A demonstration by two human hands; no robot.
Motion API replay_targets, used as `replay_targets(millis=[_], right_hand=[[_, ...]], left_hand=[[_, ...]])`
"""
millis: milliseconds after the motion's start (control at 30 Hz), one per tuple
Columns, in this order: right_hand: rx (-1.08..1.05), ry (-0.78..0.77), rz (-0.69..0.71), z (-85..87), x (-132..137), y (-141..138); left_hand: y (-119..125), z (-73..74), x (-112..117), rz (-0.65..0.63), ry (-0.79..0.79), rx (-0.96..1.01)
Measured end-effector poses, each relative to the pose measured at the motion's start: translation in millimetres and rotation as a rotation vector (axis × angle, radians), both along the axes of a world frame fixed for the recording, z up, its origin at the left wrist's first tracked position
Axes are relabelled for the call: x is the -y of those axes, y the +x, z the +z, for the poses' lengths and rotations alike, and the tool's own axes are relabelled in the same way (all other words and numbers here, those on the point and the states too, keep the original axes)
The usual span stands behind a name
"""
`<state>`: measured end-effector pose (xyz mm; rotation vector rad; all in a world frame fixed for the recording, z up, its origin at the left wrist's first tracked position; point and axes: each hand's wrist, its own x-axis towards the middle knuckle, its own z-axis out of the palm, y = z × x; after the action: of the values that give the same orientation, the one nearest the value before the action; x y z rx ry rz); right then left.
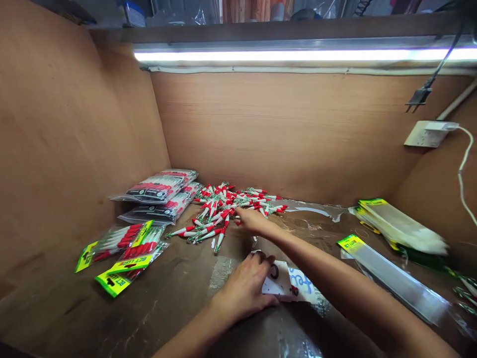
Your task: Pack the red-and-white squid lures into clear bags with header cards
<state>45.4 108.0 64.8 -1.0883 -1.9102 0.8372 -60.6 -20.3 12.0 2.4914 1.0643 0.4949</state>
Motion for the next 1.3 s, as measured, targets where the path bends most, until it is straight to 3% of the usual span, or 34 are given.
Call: replay_targets(millis=[100,167,300,400,567,767,1033,1300], right_hand=[[-0.027,-0.026,0.034,14.9,10.0,55.3],[-0.295,-0.133,0.06,14.3,28.8,96.9],[-0.625,-0.187,-0.173,-13.7,82.4,164.3],[-0.606,-0.103,-0.349,-35.0,120.9,191.1],[-0.413,0.154,-0.463,-37.6,160.2,198.3],[-0.202,0.426,-0.445,-37.5,172.3,196.2],[-0.097,0.362,-0.366,-38.1,171.5,200.8],[0.238,0.371,-0.256,-37.7,169.8,177.3]], left_hand=[[-0.2,-4.9,-3.2,0.04,-0.018,0.023],[0.6,-5.2,-6.1,0.046,-0.028,0.053],[3.0,-1.9,-12.0,0.019,-0.019,0.148],[4.1,-2.0,-16.7,-0.001,0.019,0.189],[6.4,-2.8,-23.8,-0.017,0.076,0.205],[9.1,1.9,-25.1,0.012,0.105,0.193],[9.0,5.0,-23.1,0.031,0.106,0.219],[13.1,5.2,-17.9,-0.004,0.114,0.197]])
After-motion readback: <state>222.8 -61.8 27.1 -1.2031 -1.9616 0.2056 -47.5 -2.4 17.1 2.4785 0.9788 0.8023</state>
